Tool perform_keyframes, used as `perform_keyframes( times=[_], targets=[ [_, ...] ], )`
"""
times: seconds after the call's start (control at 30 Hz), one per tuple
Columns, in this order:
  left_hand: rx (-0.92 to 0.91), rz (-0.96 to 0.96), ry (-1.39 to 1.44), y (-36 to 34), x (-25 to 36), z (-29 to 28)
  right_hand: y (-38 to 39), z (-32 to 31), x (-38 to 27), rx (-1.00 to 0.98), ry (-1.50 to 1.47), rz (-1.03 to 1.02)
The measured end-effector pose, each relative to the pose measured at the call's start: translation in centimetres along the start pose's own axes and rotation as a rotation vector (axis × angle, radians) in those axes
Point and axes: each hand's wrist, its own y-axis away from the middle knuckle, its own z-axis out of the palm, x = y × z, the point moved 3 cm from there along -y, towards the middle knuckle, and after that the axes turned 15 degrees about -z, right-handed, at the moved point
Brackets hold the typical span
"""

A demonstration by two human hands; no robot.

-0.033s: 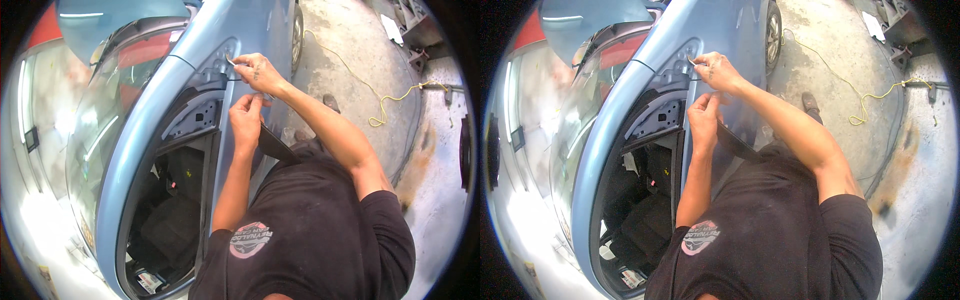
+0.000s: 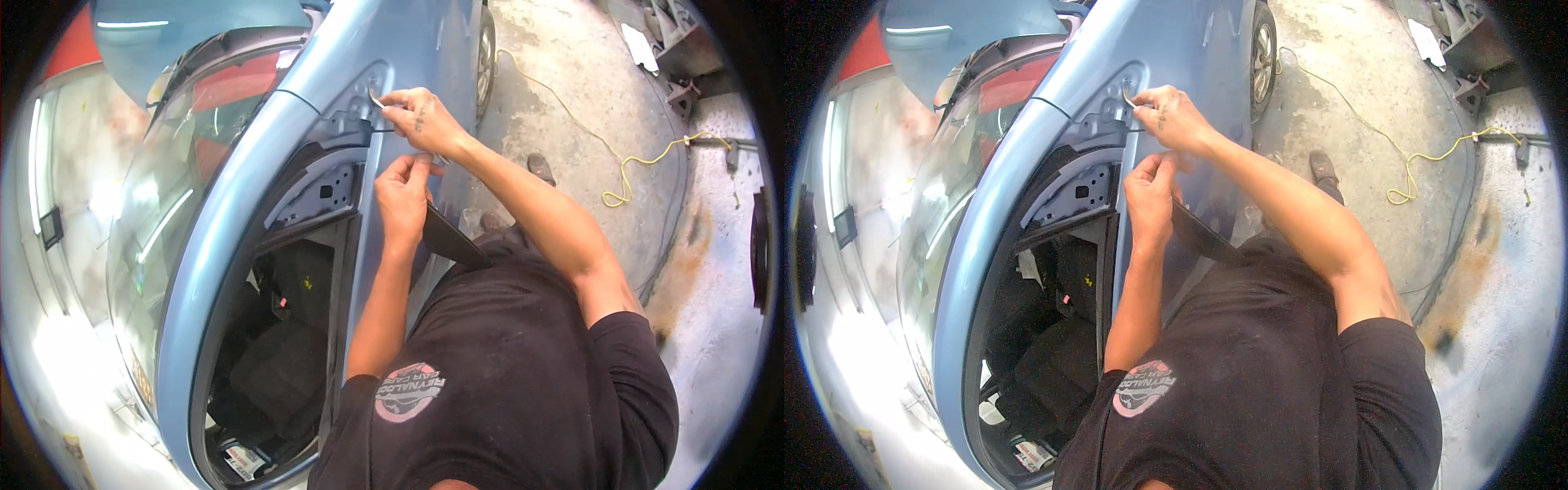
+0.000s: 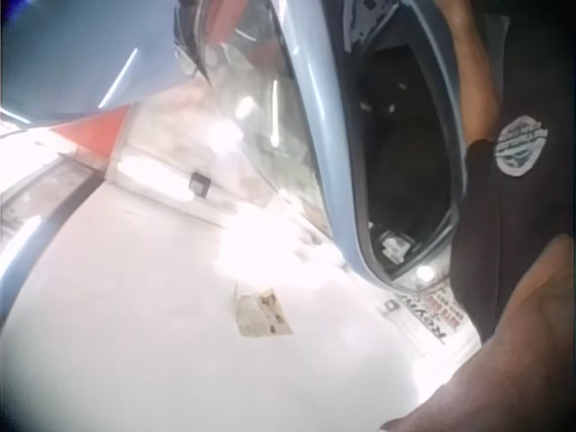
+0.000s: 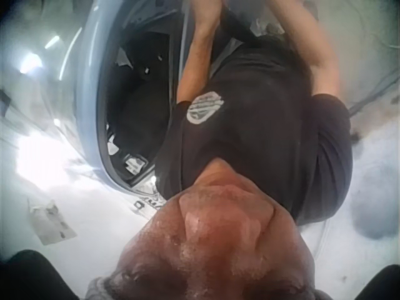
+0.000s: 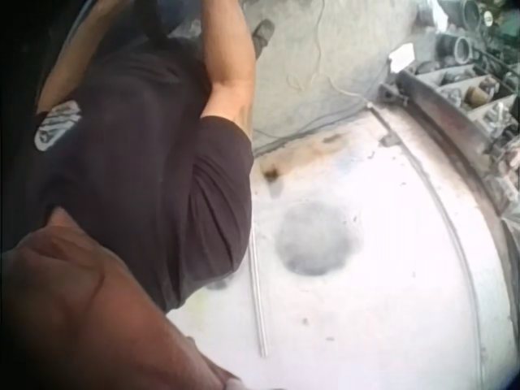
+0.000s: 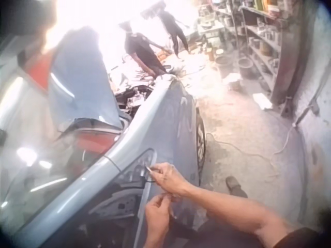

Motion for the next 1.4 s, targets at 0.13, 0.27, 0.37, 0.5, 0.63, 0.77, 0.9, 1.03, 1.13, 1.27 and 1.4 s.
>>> perform_keyframes(
  times=[0.13, 0.27, 0.37, 0.5, 0.63, 0.77, 0.9, 1.03, 1.13, 1.27, 1.4],
  targets=[
    [-0.022, 0.022, 0.031, 0.0, -0.4, -0.2, 0.3, 0.8, 0.4, 0.048, -0.003, 0.001],
    [-0.038, 0.018, 0.045, 0.0, -0.4, -0.1, 0.2, 0.8, 0.5, 0.062, 0.025, 0.016],
    [-0.081, 0.009, 0.065, -0.3, -0.7, -0.2, -0.2, 0.5, 1.3, 0.063, 0.056, -0.014],
    [-0.097, 0.024, 0.083, 0.0, 0.1, 0.4, -0.7, 0.2, 1.2, 0.027, 0.091, -0.021],
    [-0.113, 0.052, 0.052, -0.1, 1.1, 0.9, -1.4, -0.4, 0.1, -0.050, 0.131, 0.024],
    [-0.081, 0.028, 0.024, -0.3, 0.8, -0.2, -1.1, 0.8, 0.3, 0.045, 0.114, 0.016],
    [-0.131, 0.083, 0.020, -1.0, 0.2, -1.5, -0.7, 1.7, 0.0, 0.174, -0.128, 0.090],
    [-0.147, 0.121, 0.086, -0.7, 0.6, -1.3, -0.9, 1.7, 0.5, 0.186, -0.161, 0.160],
    [-0.171, 0.103, 0.089, -1.1, 0.3, -1.6, -0.8, 1.8, -0.3, 0.199, -0.152, 0.189],
    [-0.164, 0.083, 0.108, -0.9, 0.2, -2.3, -0.8, 2.4, -0.2, 0.238, -0.176, 0.158],
    [-0.156, 0.017, 0.116, -0.7, 0.1, -3.0, -1.0, 2.8, 0.0, 0.260, -0.207, 0.136]
  ],
)
